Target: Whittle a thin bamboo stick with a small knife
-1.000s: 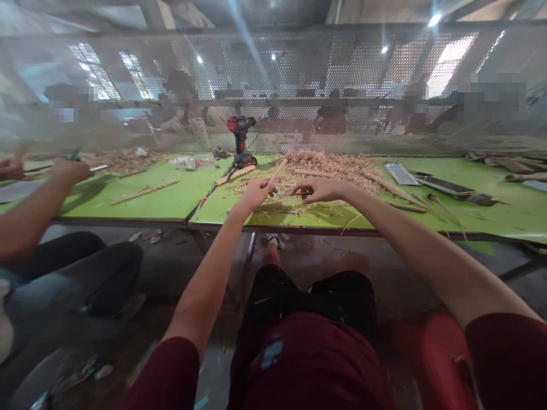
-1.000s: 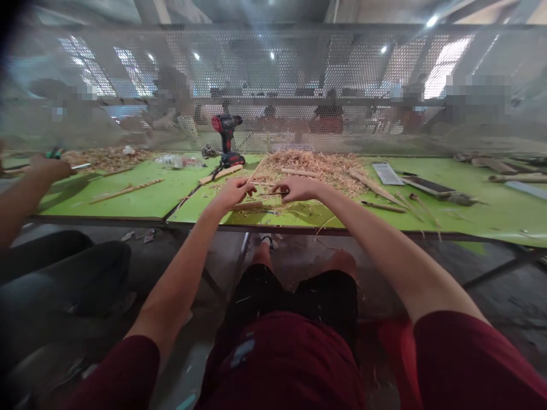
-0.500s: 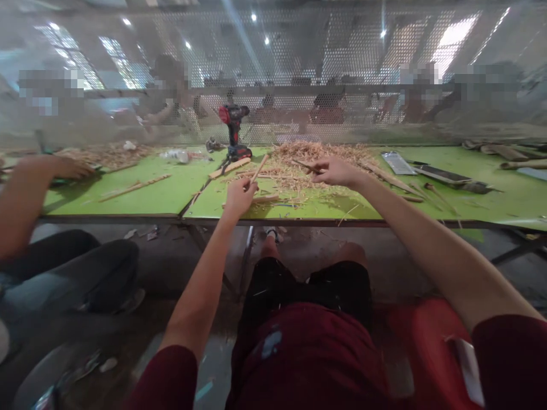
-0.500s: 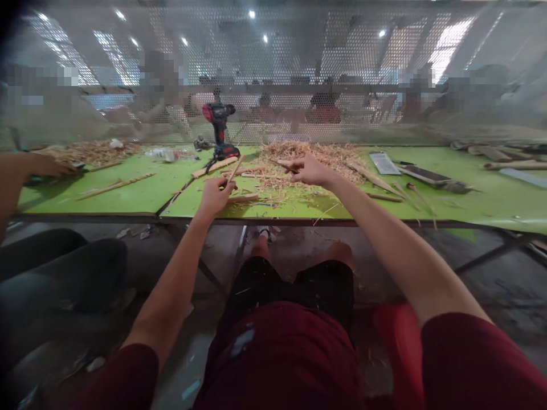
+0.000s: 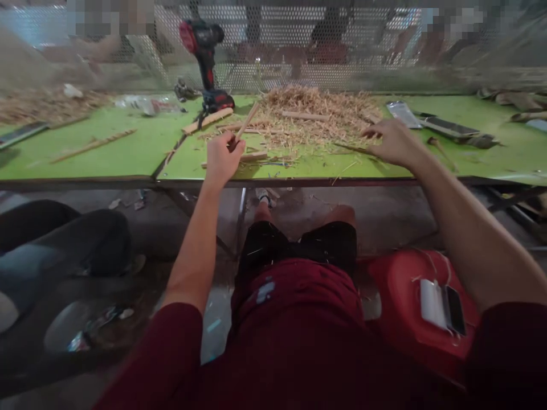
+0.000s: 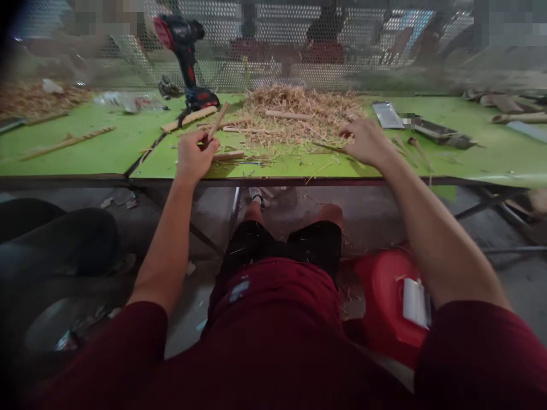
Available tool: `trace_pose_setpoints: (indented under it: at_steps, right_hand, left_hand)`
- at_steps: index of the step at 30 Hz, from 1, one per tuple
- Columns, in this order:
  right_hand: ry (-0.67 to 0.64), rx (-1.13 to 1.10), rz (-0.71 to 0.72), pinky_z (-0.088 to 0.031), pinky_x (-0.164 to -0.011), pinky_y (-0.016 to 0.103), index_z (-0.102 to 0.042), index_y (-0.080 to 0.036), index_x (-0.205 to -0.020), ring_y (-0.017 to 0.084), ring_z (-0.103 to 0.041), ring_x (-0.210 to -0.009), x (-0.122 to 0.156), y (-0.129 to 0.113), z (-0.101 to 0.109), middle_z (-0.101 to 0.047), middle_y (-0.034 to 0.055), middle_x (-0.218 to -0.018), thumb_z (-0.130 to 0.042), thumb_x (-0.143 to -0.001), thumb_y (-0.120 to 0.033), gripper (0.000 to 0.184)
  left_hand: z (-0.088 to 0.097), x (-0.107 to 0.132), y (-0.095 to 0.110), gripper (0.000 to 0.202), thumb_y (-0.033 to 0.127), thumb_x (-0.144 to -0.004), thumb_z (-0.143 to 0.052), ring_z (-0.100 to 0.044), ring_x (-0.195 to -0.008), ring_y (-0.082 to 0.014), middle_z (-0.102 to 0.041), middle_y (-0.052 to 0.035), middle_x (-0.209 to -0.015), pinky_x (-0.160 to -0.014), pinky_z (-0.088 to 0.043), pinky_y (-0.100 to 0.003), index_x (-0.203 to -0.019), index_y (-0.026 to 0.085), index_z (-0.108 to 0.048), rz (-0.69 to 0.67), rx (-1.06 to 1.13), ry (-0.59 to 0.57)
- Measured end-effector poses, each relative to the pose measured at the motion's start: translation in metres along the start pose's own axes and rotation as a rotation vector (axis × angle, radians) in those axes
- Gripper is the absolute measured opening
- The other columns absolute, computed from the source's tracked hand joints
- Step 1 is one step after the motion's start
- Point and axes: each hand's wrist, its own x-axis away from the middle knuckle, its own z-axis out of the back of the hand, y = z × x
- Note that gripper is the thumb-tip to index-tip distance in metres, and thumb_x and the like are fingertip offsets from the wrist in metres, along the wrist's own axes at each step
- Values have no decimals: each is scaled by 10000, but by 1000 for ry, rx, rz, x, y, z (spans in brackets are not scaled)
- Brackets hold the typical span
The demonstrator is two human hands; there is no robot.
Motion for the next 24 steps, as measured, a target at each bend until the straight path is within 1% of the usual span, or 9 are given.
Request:
trace_pose_setpoints:
  at_steps: [1,2,3,6,8,13,15,17,24]
  right_hand:
    - [97,-8,67,-396,-1015,320,-815,-98,-978,123,-602,-947,16,-8,5,-782,60,-1018,-760,-843,15,184]
    - [145,-104,108,-427,-985,322,-802,-138,-933,142,-614,-936,35,-18,9,-775,67,-1014,-761,-864,-26,137]
    - [114,-264,132,-470,-912,312,-795,-177,-938,153,-633,-902,56,-29,11,-768,65,-1012,-745,-916,-110,87]
    - [-313,-573,148,-548,-865,358,-799,-256,-924,226,-696,-895,127,-56,-10,-775,62,-930,-751,-965,-355,118]
    - [-531,-593,184,-567,-915,400,-804,-236,-902,250,-714,-917,170,-58,-49,-786,94,-964,-683,-969,-338,172]
    - [-543,-494,202,-585,-1013,447,-832,-235,-993,254,-720,-1060,249,-20,-171,-779,105,-1102,-581,-873,-105,307]
    - [-474,-464,219,-595,-1010,441,-840,-236,-1032,251,-719,-1089,267,-3,-198,-769,113,-1128,-551,-882,-64,368]
    - [-424,-447,228,-602,-990,440,-839,-232,-1034,254,-720,-1069,276,7,-210,-763,119,-1101,-548,-919,-70,353]
    - [-510,-415,128,-585,-873,379,-747,-210,-874,223,-694,-867,271,7,-200,-729,91,-916,-613,-895,-112,168]
  left_hand:
    - [1,0,1,270,343,-964,-755,-628,-920,-214,-575,-7,-746,-841,-497,-335,-798,213,-586,-1,-6,-5]
    - [1,0,1,273,346,-975,-755,-621,-936,-209,-573,-3,-744,-866,-498,-337,-811,208,-586,-1,-16,-14]
    - [2,0,1,269,342,-988,-750,-610,-955,-203,-571,1,-744,-897,-495,-340,-828,198,-587,0,-29,-25]
    - [2,-2,-3,273,348,-1030,-708,-580,-999,-183,-571,9,-761,-973,-471,-355,-875,157,-590,-5,-70,-61]
    - [0,-5,-9,322,396,-1049,-670,-598,-1006,-180,-569,10,-775,-978,-462,-364,-867,146,-580,-28,-84,-57]
    - [-3,-10,-24,398,516,-1016,-643,-668,-970,-214,-571,0,-746,-865,-468,-372,-790,202,-548,-108,-66,-19]
    - [-3,-11,-27,388,525,-962,-712,-649,-909,-206,-565,8,-697,-812,-467,-371,-773,233,-540,-109,-60,-18]
    - [-3,-12,-27,391,535,-938,-740,-626,-863,-199,-537,17,-655,-784,-461,-374,-764,248,-539,-111,-53,-12]
    - [-1,-10,-19,449,592,-968,-698,-610,-835,-194,-456,25,-597,-755,-454,-376,-736,269,-491,-154,-38,-8]
